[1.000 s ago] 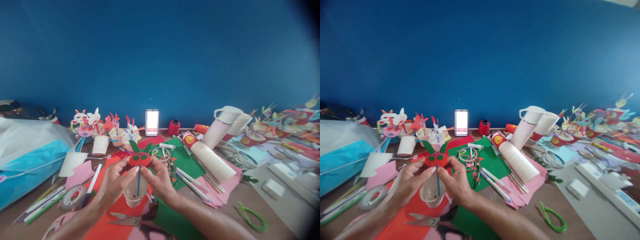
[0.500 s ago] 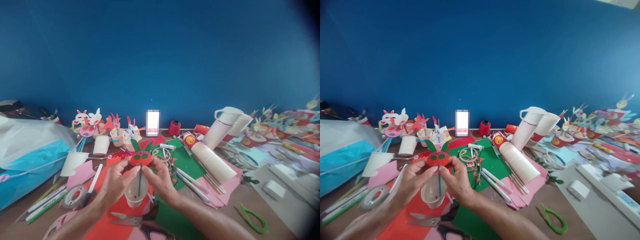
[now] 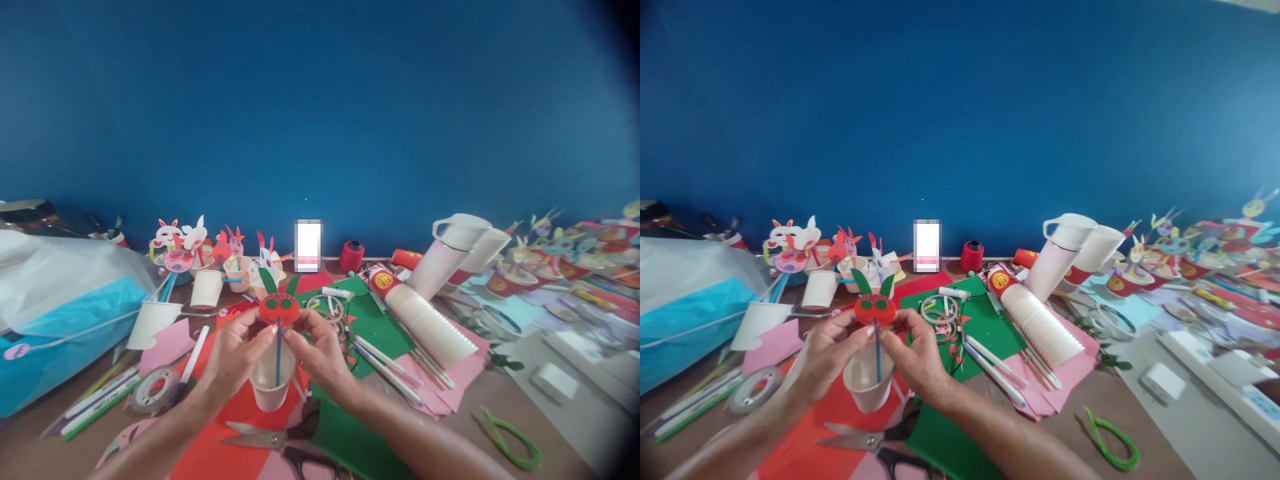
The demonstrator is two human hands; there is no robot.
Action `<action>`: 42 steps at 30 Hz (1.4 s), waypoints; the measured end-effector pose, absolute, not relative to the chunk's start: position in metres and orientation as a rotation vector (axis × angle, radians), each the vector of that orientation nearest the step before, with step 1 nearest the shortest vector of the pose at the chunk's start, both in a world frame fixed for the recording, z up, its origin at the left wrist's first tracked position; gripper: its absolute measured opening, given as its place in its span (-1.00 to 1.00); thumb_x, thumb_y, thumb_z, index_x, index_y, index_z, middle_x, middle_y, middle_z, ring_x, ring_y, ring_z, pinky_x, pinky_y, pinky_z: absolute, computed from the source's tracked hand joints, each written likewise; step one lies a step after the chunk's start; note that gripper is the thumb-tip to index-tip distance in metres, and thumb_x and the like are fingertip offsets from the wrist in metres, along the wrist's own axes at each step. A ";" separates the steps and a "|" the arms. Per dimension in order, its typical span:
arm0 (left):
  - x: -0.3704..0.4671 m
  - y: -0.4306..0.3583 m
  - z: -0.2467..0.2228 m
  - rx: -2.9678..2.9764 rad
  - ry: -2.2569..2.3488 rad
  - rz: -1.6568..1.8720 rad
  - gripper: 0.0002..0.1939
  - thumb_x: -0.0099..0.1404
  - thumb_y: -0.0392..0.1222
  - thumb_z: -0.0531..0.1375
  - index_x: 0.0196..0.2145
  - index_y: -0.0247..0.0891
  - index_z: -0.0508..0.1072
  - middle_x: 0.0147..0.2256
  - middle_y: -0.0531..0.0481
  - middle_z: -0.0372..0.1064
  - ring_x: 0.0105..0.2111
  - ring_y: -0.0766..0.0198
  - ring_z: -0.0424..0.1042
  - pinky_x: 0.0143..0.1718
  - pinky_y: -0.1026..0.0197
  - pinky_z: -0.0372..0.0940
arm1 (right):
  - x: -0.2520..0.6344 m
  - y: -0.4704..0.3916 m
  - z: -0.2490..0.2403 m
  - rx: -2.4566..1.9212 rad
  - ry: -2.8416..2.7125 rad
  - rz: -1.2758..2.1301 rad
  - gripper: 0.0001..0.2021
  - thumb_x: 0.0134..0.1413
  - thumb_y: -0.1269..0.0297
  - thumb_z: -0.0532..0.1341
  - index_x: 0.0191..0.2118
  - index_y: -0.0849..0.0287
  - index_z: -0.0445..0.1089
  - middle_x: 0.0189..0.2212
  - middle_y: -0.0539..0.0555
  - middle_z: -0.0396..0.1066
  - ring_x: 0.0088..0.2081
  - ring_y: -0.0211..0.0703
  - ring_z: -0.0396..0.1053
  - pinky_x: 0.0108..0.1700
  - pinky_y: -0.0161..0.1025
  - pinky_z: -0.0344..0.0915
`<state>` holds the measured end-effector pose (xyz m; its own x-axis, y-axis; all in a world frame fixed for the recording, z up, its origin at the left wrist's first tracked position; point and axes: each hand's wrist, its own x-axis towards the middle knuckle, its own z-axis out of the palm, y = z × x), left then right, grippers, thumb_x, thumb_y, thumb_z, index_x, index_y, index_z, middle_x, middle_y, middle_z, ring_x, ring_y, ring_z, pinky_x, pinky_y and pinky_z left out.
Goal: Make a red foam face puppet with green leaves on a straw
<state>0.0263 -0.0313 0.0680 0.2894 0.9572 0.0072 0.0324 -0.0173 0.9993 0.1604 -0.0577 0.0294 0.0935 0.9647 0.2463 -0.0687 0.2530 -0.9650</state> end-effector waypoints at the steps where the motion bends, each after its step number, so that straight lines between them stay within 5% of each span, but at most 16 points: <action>1: 0.027 -0.031 0.070 1.352 1.014 0.994 -0.66 0.05 -0.21 0.20 -0.16 -0.31 0.42 -0.30 -0.07 0.49 -0.33 0.20 0.45 -0.26 0.23 0.30 | 0.160 -0.058 0.030 -1.008 -1.192 1.005 -0.87 -0.03 0.33 0.18 -0.29 0.19 0.33 -0.39 0.01 0.36 -0.32 -0.23 0.30 -0.24 -0.29 0.24; 15: 0.012 -0.012 0.067 1.270 1.028 1.078 -0.56 0.03 -0.15 0.23 -0.10 -0.30 0.38 -0.32 -0.08 0.48 -0.38 0.21 0.43 -0.33 0.23 0.30 | 0.163 -0.059 0.027 -1.127 -1.365 0.895 -0.86 -0.04 0.37 0.16 -0.28 0.18 0.30 -0.34 0.01 0.34 -0.27 -0.22 0.28 -0.18 -0.26 0.21; 22: 0.013 -0.011 0.065 1.270 1.099 1.057 -0.59 0.02 -0.14 0.24 -0.15 -0.34 0.40 -0.39 -0.05 0.48 -0.48 0.26 0.42 -0.43 0.27 0.30 | 0.164 -0.062 0.029 -1.222 -1.626 0.797 -0.40 -0.26 0.22 0.34 -0.01 0.12 0.18 -0.08 0.10 0.27 -0.04 -0.04 0.21 -0.01 -0.11 0.13; 29: 0.014 -0.011 0.062 1.270 1.058 1.069 -0.62 0.05 -0.19 0.22 -0.13 -0.30 0.38 -0.36 -0.03 0.48 -0.44 0.29 0.42 -0.36 0.28 0.29 | 0.163 -0.063 0.020 -1.252 -1.767 0.749 -0.15 -0.38 0.07 0.36 0.11 0.12 0.06 0.05 0.18 0.17 0.05 0.08 0.13 0.05 -0.02 0.05; 42: 0.016 -0.016 0.065 1.273 1.032 1.051 -0.59 0.03 -0.16 0.22 -0.13 -0.32 0.38 -0.32 -0.07 0.49 -0.37 0.18 0.45 -0.33 0.21 0.31 | 0.159 -0.063 0.017 -1.286 -1.757 0.739 -0.23 -0.33 0.26 0.34 0.11 0.07 0.06 0.02 0.12 0.22 0.01 0.03 0.18 0.02 -0.05 0.08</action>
<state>0.0155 -0.0158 0.0650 0.2175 0.9760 -0.0100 -0.0285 0.0166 0.9995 0.1589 -0.0630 0.0172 -0.1443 0.9518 0.2707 0.4723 0.3066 -0.8264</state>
